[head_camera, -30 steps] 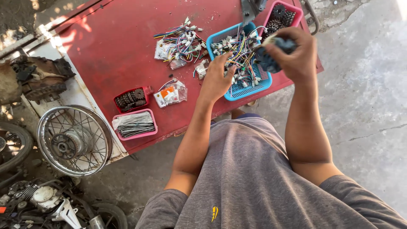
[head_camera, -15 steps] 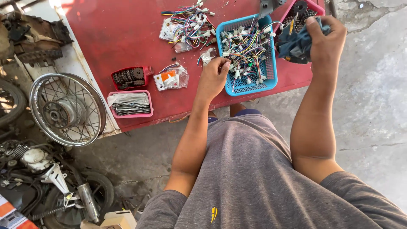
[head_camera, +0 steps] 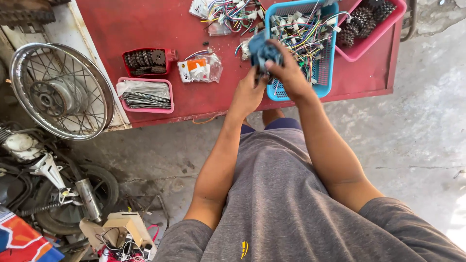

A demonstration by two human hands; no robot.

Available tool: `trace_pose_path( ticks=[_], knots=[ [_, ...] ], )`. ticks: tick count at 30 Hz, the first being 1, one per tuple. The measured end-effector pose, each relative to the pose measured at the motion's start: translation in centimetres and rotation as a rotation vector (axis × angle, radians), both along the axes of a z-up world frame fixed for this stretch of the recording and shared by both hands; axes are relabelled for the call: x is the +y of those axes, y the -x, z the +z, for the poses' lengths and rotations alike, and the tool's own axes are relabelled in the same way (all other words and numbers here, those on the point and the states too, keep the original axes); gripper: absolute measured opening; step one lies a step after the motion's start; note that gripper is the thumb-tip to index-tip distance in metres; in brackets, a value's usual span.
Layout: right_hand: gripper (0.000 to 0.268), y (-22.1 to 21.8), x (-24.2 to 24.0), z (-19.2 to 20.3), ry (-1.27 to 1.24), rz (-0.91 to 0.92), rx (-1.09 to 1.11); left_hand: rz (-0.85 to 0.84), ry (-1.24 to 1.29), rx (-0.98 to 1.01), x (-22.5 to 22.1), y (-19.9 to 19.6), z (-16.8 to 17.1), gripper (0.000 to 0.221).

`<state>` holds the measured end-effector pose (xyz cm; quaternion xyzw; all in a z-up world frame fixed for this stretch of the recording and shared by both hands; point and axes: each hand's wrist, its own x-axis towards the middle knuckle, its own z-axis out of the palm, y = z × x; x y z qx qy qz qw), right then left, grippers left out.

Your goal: Sorting and cleaning motorcycle electrical wiring harnesses and connectors on a workbench.

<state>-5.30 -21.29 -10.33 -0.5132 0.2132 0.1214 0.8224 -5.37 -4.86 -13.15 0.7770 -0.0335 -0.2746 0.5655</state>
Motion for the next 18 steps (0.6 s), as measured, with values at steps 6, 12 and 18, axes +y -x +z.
trace_pose_path(
  ticks=[6,12,18],
  knots=[
    [0.025,0.3,4.1,-10.3,0.363,0.173,0.141,-0.012,-0.113,0.144,3.0,-0.5,-5.4,0.027],
    [0.054,0.4,6.1,-17.5,0.448,0.283,0.501,0.002,-0.208,0.372,5.2,-1.3,-9.4,0.042],
    [0.039,3.9,7.2,-32.5,0.710,0.289,0.403,0.255,-0.273,0.323,7.9,-0.8,-18.2,0.033]
  ],
)
